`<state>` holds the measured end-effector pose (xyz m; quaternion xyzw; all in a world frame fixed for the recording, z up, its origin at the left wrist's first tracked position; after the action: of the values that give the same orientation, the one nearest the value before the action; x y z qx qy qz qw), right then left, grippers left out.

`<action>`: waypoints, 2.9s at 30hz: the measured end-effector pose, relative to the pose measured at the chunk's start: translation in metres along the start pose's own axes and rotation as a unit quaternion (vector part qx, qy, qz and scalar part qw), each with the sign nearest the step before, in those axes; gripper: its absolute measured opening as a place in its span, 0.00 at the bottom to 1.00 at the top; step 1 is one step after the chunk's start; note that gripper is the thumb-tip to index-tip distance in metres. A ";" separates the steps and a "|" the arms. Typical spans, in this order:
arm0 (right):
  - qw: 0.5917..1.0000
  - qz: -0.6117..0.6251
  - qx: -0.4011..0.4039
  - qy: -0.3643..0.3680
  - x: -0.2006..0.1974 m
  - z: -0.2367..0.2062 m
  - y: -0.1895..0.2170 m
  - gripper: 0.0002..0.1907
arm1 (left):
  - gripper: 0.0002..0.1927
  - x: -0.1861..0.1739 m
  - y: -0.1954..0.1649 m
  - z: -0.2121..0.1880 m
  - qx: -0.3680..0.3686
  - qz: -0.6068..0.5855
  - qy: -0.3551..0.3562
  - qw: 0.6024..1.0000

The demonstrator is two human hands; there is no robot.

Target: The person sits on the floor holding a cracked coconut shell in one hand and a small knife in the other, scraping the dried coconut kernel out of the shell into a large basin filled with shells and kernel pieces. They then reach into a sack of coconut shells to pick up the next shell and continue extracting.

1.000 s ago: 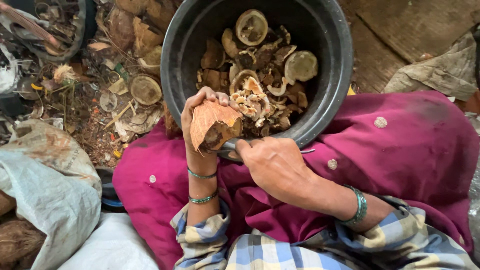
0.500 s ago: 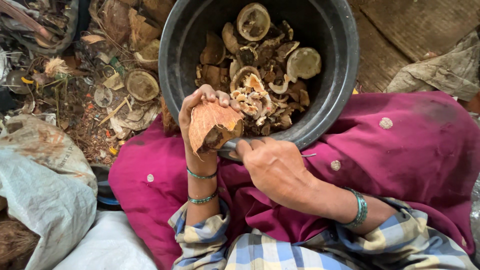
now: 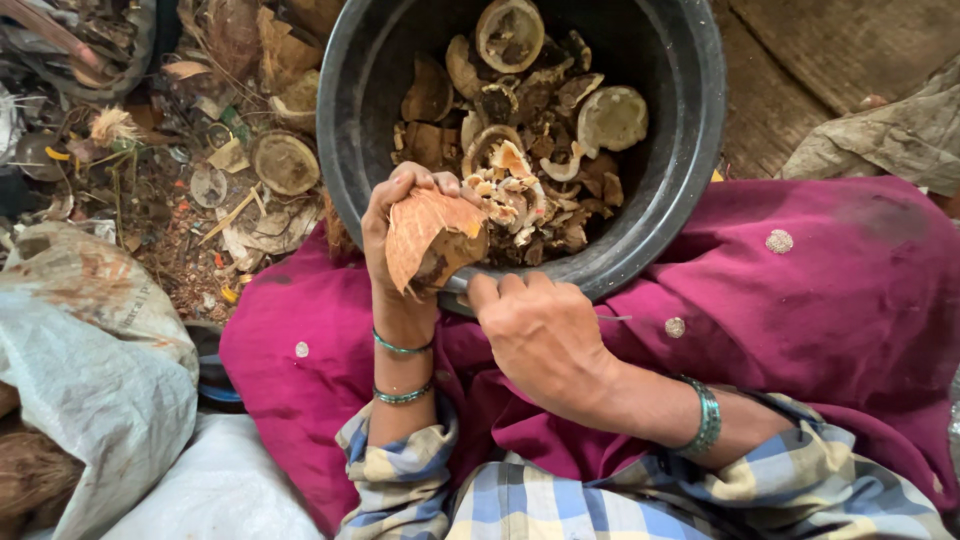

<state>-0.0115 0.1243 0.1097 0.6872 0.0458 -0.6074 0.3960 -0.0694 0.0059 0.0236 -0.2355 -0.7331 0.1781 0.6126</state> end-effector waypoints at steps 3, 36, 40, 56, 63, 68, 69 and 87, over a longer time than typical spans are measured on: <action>1.000 0.003 0.004 -0.002 0.007 0.001 -0.004 0.03 | 0.10 -0.005 -0.005 0.001 0.009 0.020 -0.037 0.999; 0.998 0.054 0.030 -0.011 0.001 0.014 -0.045 0.05 | 0.17 -0.060 -0.009 0.014 0.068 -0.060 -0.086 0.992; 0.995 0.095 0.002 0.029 -0.009 0.013 -0.039 0.05 | 0.22 -0.051 -0.004 0.014 -0.001 -0.090 -0.058 0.994; 0.998 0.024 -0.044 0.032 -0.008 -0.002 -0.007 0.06 | 0.12 -0.008 0.011 0.001 -0.092 -0.053 0.017 0.994; 1.000 -0.023 -0.004 -0.003 0.003 -0.006 -0.004 0.04 | 0.10 -0.040 0.022 0.009 -0.124 0.035 -0.073 0.989; 0.999 -0.030 0.013 -0.012 0.016 -0.003 -0.010 0.04 | 0.11 -0.054 0.013 0.012 -0.082 0.079 -0.138 0.984; 0.999 -0.027 0.016 -0.026 0.016 -0.003 -0.010 0.04 | 0.11 -0.055 0.009 0.013 -0.065 0.103 -0.145 0.982; 0.990 -0.080 -0.014 -0.115 0.017 0.005 -0.009 0.02 | 0.13 -0.064 -0.010 0.017 0.027 0.075 -0.205 0.976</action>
<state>-0.0163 0.1201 0.0908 0.6013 0.0637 -0.7113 0.3583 -0.0785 -0.0379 -0.0261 -0.2313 -0.8182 0.2878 0.4406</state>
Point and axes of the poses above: each hand's wrist, its own z-axis towards the middle knuckle, its own x-axis out of the palm, y = z × x, the point moved 8 cm from there along z, towards the middle knuckle, and after that the axes turned 8 degrees about z, right-handed, at the moved point
